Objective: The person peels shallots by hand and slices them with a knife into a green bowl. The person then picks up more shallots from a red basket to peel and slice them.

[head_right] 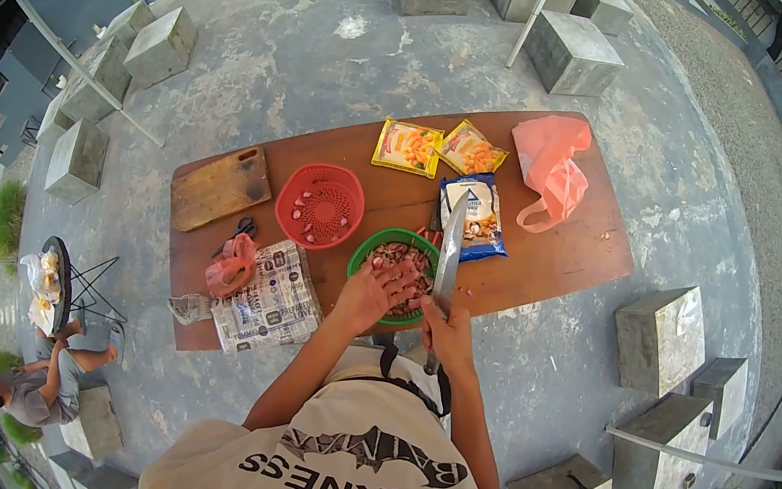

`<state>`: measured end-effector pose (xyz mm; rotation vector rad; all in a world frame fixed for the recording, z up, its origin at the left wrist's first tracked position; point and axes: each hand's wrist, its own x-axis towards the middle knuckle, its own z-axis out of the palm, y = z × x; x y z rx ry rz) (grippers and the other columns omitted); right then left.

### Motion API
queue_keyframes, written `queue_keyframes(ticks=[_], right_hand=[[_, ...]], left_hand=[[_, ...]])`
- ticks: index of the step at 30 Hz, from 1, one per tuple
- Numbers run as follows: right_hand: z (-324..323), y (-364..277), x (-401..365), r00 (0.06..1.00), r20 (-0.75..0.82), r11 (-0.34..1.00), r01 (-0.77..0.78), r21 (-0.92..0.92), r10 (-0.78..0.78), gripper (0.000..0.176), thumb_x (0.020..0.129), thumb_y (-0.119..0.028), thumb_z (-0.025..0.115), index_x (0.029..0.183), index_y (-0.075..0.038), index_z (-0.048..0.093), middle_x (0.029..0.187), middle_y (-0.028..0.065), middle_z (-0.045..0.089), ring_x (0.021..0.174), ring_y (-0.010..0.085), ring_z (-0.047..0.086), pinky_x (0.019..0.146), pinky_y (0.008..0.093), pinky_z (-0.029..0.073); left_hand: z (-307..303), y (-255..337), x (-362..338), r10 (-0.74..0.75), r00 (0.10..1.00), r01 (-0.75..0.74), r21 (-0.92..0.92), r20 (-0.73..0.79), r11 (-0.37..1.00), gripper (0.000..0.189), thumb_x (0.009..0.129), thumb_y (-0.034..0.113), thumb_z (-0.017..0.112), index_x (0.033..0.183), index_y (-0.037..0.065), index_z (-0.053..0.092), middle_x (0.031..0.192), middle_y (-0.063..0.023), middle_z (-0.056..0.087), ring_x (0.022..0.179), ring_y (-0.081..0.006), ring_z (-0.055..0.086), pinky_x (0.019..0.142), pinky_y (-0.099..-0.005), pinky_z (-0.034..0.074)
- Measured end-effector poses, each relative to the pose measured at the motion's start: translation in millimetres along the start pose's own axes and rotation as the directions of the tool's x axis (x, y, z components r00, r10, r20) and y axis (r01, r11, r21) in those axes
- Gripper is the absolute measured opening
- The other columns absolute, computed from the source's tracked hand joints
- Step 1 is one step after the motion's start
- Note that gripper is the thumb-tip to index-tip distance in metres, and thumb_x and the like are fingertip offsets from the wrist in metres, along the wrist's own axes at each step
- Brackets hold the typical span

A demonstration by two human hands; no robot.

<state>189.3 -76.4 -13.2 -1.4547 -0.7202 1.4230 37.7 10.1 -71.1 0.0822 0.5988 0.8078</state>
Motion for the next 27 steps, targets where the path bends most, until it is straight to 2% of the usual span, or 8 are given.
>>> queue_keyframes(ticks=[4,7,9,19,22,24,25,27], right_hand=[[9,8,7,0.98,-0.196,0.973,-0.019,-0.232,-0.027,0.025,0.084,-0.023,0.067,0.076,0.0,0.062,0.055,-0.0011,0.05,0.047,0.0052,0.045,0.043,0.0239,0.034],[18,11,12,0.953,-0.24,0.929,0.089,-0.36,-0.185,0.022,0.077,-0.019,0.073,0.071,0.0,0.062,0.061,0.0022,0.057,0.052,0.0071,0.05,0.047,0.0252,0.038],[26,11,14,0.9,-0.239,0.888,0.259,-0.381,-0.365,0.019,0.076,-0.014,0.074,0.076,-0.001,0.059,0.059,0.0002,0.055,0.048,0.0076,0.048,0.044,0.024,0.037],[23,24,27,0.931,-0.306,0.969,0.138,-0.206,-0.197,0.019,0.076,-0.015,0.074,0.08,0.002,0.064,0.055,0.0,0.054,0.043,0.006,0.046,0.04,0.0242,0.033],[14,28,30,0.939,-0.261,0.953,0.155,-0.26,-0.224,0.018,0.08,-0.016,0.071,0.079,0.001,0.066,0.054,-0.0002,0.054,0.043,0.0057,0.045,0.039,0.0243,0.033],[9,34,36,0.939,-0.288,0.885,0.036,-0.464,-0.189,0.023,0.082,-0.017,0.067,0.092,0.004,0.069,0.067,0.0063,0.064,0.057,0.011,0.057,0.053,0.0276,0.045],[6,41,41,0.939,-0.288,0.884,0.032,-0.466,-0.186,0.023,0.082,-0.017,0.067,0.092,0.004,0.069,0.067,0.0063,0.064,0.057,0.011,0.057,0.053,0.0276,0.045],[1,56,53,0.936,-0.27,0.883,0.078,-0.463,-0.225,0.018,0.086,-0.017,0.064,0.09,0.0,0.068,0.052,-0.0028,0.048,0.039,0.0056,0.039,0.036,0.0253,0.028]], left_hand=[[15,6,-10,0.003,0.997,0.002,-0.071,0.077,0.997,0.03,0.102,0.035,0.028,0.089,0.016,0.046,0.128,-0.0169,0.052,0.123,-0.0321,0.047,0.1,-0.0511,0.042],[22,10,-18,0.007,0.993,0.011,-0.151,0.118,0.988,0.029,0.102,0.034,0.028,0.088,0.015,0.045,0.131,-0.0181,0.049,0.125,-0.0334,0.045,0.102,-0.0523,0.04],[25,9,-19,0.029,0.993,-0.013,-0.144,0.112,0.989,0.029,0.102,0.034,0.028,0.089,0.015,0.045,0.132,-0.0182,0.048,0.126,-0.0338,0.044,0.103,-0.0521,0.039],[8,16,-23,0.118,0.985,-0.104,-0.114,0.124,0.988,0.029,0.101,0.036,0.033,0.088,0.015,0.047,0.13,-0.0162,0.05,0.124,-0.0313,0.045,0.103,-0.0449,0.04],[-1,17,-25,0.147,0.983,-0.138,-0.087,0.111,0.987,0.029,0.1,0.038,0.035,0.087,0.016,0.048,0.125,-0.0134,0.053,0.121,-0.0287,0.048,0.1,-0.0426,0.041],[-11,15,-23,0.143,0.986,-0.135,-0.087,0.089,0.987,0.029,0.1,0.039,0.035,0.089,0.016,0.047,0.122,-0.013,0.055,0.118,-0.0278,0.05,0.097,-0.0414,0.042],[-12,14,-24,0.138,0.988,-0.132,-0.084,0.066,0.988,0.029,0.1,0.04,0.034,0.091,0.015,0.047,0.119,-0.0126,0.057,0.115,-0.0268,0.052,0.095,-0.0402,0.043],[-11,14,-29,0.13,0.991,-0.127,-0.068,0.04,0.99,0.028,0.1,0.04,0.037,0.089,0.016,0.047,0.115,-0.009,0.057,0.111,-0.0246,0.053,0.092,-0.0389,0.043]])
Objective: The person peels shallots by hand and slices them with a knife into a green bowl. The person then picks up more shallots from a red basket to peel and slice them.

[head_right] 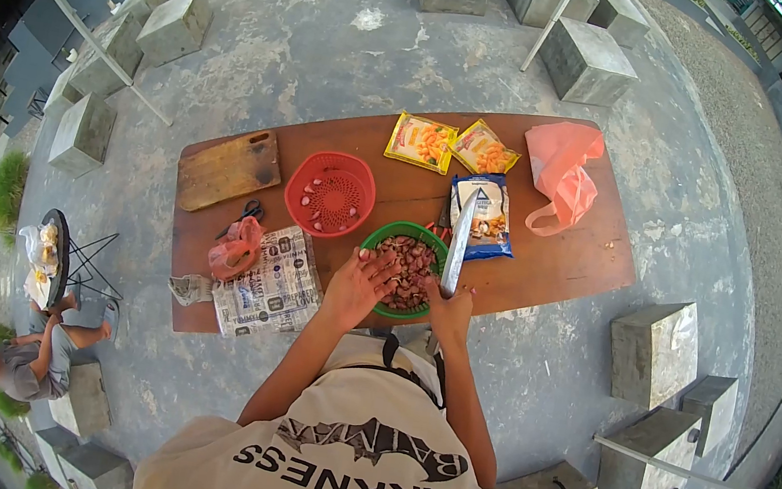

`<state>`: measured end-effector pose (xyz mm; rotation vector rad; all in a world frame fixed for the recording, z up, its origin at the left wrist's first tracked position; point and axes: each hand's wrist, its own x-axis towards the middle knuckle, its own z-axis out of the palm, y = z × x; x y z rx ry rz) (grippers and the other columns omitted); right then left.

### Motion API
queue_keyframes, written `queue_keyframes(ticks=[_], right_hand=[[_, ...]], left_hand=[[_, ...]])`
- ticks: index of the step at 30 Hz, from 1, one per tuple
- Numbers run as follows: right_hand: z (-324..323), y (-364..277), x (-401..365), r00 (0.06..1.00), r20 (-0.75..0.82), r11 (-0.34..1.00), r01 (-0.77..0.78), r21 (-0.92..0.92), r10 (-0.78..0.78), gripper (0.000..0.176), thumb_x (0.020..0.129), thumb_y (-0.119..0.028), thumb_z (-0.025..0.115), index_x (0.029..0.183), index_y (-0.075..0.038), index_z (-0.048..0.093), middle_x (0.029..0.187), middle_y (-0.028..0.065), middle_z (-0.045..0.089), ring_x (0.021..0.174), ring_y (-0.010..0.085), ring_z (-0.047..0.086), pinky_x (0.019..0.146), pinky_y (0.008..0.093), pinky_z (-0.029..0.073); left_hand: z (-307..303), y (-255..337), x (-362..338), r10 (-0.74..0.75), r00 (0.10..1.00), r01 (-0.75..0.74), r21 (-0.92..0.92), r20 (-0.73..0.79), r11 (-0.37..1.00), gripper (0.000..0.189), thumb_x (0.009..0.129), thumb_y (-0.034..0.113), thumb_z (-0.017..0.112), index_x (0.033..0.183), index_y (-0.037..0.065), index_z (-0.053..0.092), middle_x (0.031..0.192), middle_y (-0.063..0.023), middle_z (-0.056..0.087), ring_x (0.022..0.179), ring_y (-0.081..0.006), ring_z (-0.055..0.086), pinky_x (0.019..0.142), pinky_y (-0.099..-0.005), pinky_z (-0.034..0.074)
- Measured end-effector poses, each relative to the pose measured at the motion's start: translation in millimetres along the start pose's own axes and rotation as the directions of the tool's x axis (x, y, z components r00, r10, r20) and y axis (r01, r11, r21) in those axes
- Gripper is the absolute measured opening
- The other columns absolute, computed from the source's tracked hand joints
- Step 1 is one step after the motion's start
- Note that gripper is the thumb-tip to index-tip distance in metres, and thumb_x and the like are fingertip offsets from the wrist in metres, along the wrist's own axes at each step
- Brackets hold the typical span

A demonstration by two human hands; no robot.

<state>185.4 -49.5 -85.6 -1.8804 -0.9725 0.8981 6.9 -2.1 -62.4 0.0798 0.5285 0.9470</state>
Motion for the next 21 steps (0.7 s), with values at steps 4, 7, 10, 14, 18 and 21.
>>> queue_keyframes(ticks=[4,7,10,14,18,21], right_hand=[[-2,23,13,0.894,0.383,0.841,-0.381,0.383,0.231,0.024,0.085,-0.016,0.065,0.105,-0.003,0.063,0.054,-0.0042,0.041,0.039,0.0055,0.034,0.034,0.024,0.024],[5,60,26,0.943,0.264,0.958,-0.247,0.146,0.203,0.024,0.084,-0.011,0.061,0.107,-0.005,0.063,0.055,-0.0031,0.043,0.039,0.0057,0.035,0.033,0.024,0.025],[4,108,32,0.958,0.198,0.978,-0.209,-0.008,0.206,0.025,0.082,-0.005,0.056,0.106,-0.004,0.062,0.056,-0.0022,0.044,0.038,0.0061,0.036,0.033,0.0239,0.026],[-8,118,23,0.93,0.219,0.938,-0.324,0.118,0.294,0.027,0.081,-0.003,0.05,0.106,-0.003,0.059,0.058,-0.0018,0.043,0.036,0.0057,0.034,0.031,0.0238,0.025],[-7,133,21,0.939,0.164,0.929,-0.329,0.171,0.302,0.025,0.083,-0.005,0.05,0.106,-0.003,0.059,0.058,-0.0031,0.041,0.037,0.0053,0.033,0.032,0.0233,0.026],[-8,145,17,0.946,0.077,0.924,-0.324,0.203,0.315,0.026,0.085,-0.007,0.051,0.11,-0.003,0.059,0.057,-0.0036,0.04,0.037,0.0051,0.033,0.033,0.0226,0.027]], left_hand=[[-9,-2,-1,0.006,1.0,-0.006,0.038,-0.01,0.999,0.021,0.097,0.035,0.047,0.093,0.015,0.052,0.104,-0.0032,0.058,0.099,-0.019,0.056,0.085,-0.035,0.046],[-14,-4,-2,0.01,1.0,-0.008,0.087,-0.017,0.996,0.016,0.095,0.029,0.052,0.099,0.013,0.056,0.098,-0.0023,0.057,0.093,-0.0166,0.057,0.082,-0.0325,0.047],[-13,-1,-5,-0.002,1.0,0.004,0.091,-0.026,0.996,0.017,0.093,0.024,0.056,0.103,0.011,0.057,0.096,-0.0021,0.058,0.092,-0.0162,0.058,0.082,-0.0313,0.047],[-9,1,-10,0.035,0.998,-0.029,0.122,-0.048,0.992,0.022,0.091,0.021,0.059,0.109,0.008,0.056,0.098,-0.0023,0.058,0.093,-0.0168,0.058,0.083,-0.0311,0.047],[-12,0,-10,0.027,0.998,-0.02,0.126,-0.054,0.992,0.022,0.091,0.02,0.059,0.11,0.008,0.056,0.099,-0.0027,0.057,0.094,-0.0167,0.058,0.082,-0.0311,0.047],[-13,-1,-9,0.014,0.999,-0.009,0.14,-0.037,0.99,0.022,0.091,0.017,0.059,0.111,0.008,0.055,0.101,-0.0033,0.058,0.093,-0.0164,0.059,0.081,-0.0307,0.048]])
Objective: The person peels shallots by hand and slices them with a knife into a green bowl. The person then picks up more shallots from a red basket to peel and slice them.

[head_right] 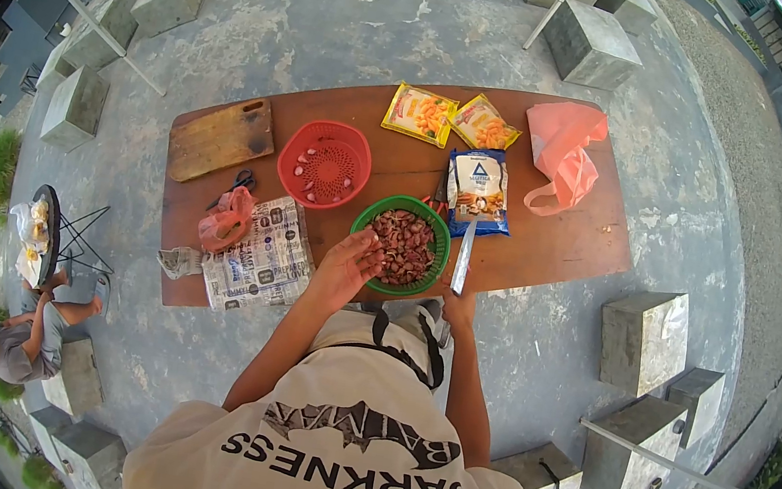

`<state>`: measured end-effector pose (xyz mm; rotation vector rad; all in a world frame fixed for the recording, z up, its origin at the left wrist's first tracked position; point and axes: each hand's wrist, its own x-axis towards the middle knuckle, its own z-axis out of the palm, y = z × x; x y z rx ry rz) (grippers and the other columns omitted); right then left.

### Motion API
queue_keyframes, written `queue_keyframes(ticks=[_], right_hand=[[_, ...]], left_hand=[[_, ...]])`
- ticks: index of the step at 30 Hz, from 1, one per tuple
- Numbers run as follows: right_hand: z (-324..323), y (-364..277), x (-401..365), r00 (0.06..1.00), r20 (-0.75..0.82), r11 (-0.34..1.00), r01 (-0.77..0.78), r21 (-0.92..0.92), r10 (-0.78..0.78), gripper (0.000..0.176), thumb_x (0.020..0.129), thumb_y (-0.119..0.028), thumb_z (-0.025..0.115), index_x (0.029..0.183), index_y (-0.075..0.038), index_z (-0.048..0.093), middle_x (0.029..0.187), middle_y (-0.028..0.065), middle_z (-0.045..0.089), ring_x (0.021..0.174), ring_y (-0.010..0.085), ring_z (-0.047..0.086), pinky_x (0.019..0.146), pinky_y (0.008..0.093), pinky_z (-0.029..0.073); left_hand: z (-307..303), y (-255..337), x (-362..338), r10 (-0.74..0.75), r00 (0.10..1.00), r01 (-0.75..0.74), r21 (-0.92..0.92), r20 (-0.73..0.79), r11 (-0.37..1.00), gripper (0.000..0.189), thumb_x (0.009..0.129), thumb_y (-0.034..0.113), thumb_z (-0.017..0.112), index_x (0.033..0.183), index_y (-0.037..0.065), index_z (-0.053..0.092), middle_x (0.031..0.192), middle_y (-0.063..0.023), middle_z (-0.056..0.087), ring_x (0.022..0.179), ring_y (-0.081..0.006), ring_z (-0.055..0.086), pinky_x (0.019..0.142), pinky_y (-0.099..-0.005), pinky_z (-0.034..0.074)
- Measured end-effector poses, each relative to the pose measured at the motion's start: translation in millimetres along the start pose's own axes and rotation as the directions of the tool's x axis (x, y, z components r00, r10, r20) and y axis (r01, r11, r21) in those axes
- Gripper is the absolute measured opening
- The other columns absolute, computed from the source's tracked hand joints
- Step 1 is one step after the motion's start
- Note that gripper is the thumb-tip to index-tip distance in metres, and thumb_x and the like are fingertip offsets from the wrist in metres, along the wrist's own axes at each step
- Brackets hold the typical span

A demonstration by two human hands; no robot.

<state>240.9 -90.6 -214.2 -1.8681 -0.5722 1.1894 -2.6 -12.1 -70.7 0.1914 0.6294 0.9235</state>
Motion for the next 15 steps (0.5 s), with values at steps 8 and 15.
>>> queue_keyframes(ticks=[8,15], right_hand=[[-3,-41,-30,0.997,-0.027,0.992,0.07,0.105,-0.068,0.021,0.091,-0.016,0.056,0.101,0.001,0.063,0.058,-0.0024,0.042,0.037,0.0054,0.035,0.034,0.0222,0.028],[-3,-155,-108,0.936,0.264,0.885,0.092,0.456,-0.234,0.048,0.098,-0.041,0.042,0.108,0.001,0.061,0.072,0.0013,0.05,0.049,0.0078,0.047,0.043,0.0207,0.034]], left_hand=[[5,-7,4,0.07,0.997,-0.073,0.08,0.04,0.994,0.02,0.086,0.001,0.062,0.105,0.003,0.063,0.098,-0.0064,0.065,0.091,-0.0166,0.062,0.08,-0.0297,0.051],[31,1,-11,0.167,0.963,-0.231,0.328,0.21,0.916,0.023,0.086,0.001,0.062,0.108,0.001,0.064,0.103,-0.009,0.066,0.093,-0.0169,0.063,0.081,-0.0293,0.051]])
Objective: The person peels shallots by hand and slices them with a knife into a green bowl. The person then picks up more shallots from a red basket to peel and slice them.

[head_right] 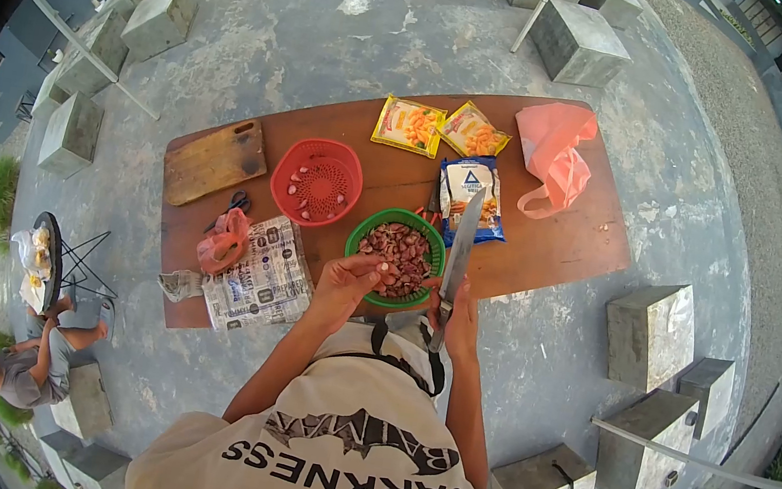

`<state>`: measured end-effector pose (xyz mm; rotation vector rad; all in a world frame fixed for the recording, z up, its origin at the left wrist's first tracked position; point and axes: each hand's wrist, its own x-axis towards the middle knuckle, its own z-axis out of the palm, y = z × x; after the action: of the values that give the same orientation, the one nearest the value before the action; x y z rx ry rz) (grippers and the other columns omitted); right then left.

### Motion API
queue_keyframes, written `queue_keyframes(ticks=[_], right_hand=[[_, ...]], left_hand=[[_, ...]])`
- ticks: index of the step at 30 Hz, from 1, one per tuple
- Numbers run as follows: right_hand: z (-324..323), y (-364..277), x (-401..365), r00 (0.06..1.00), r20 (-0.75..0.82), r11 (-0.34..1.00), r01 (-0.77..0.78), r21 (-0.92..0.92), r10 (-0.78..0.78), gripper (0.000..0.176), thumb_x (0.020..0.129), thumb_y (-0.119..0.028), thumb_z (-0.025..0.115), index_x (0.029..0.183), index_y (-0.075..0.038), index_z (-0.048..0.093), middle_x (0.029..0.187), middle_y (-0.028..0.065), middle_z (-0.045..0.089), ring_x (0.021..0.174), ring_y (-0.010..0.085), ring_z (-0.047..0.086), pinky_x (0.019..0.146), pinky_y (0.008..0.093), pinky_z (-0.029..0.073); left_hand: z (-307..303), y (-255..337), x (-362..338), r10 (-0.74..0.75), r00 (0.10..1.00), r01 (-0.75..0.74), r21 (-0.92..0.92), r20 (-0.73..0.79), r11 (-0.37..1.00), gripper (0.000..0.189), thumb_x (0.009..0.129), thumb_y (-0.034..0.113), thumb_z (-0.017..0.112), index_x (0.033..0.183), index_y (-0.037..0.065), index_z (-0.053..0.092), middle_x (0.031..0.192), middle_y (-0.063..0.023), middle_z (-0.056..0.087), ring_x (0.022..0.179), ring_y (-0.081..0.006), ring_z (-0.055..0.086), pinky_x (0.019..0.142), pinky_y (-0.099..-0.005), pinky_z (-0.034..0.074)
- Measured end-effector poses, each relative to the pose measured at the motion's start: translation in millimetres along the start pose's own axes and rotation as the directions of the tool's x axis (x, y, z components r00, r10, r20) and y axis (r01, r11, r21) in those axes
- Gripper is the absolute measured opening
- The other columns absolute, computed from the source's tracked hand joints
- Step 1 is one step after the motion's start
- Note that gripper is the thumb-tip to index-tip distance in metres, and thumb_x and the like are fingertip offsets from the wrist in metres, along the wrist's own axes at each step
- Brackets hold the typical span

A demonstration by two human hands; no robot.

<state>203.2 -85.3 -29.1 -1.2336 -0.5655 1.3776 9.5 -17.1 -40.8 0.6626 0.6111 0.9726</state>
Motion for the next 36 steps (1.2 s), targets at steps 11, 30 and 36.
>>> queue_keyframes(ticks=[11,30,36], right_hand=[[53,-45,-23,0.922,0.325,0.971,0.235,-0.04,-0.21,0.04,0.089,-0.016,0.059,0.126,-0.003,0.053,0.079,-0.0007,0.049,0.066,0.0045,0.047,0.053,0.0174,0.034],[55,-32,-36,0.913,0.342,0.952,0.278,-0.126,-0.221,0.043,0.087,-0.007,0.06,0.129,-0.001,0.052,0.096,0.006,0.063,0.077,0.0129,0.056,0.068,0.0251,0.045],[61,-16,-34,0.971,0.215,0.995,0.098,0.02,-0.1,0.039,0.092,-0.007,0.055,0.131,-0.003,0.05,0.09,0.0038,0.063,0.054,0.0023,0.042,0.045,0.0171,0.03]], left_hand=[[24,15,-17,0.169,0.983,-0.167,-0.033,0.071,0.985,0.024,0.084,-0.005,0.062,0.107,-0.001,0.062,0.107,-0.0084,0.063,0.097,-0.0137,0.06,0.087,-0.0275,0.049],[35,20,-23,0.137,0.985,-0.157,-0.224,-0.102,0.962,0.027,0.079,-0.011,0.063,0.103,0.0,0.06,0.091,-0.0116,0.068,0.08,-0.0175,0.066,0.072,-0.031,0.056],[43,11,-23,0.059,0.984,-0.087,-0.165,-0.169,0.982,0.02,0.082,-0.006,0.064,0.1,0.0,0.059,0.087,-0.0085,0.066,0.076,-0.0155,0.065,0.065,-0.0271,0.055]])
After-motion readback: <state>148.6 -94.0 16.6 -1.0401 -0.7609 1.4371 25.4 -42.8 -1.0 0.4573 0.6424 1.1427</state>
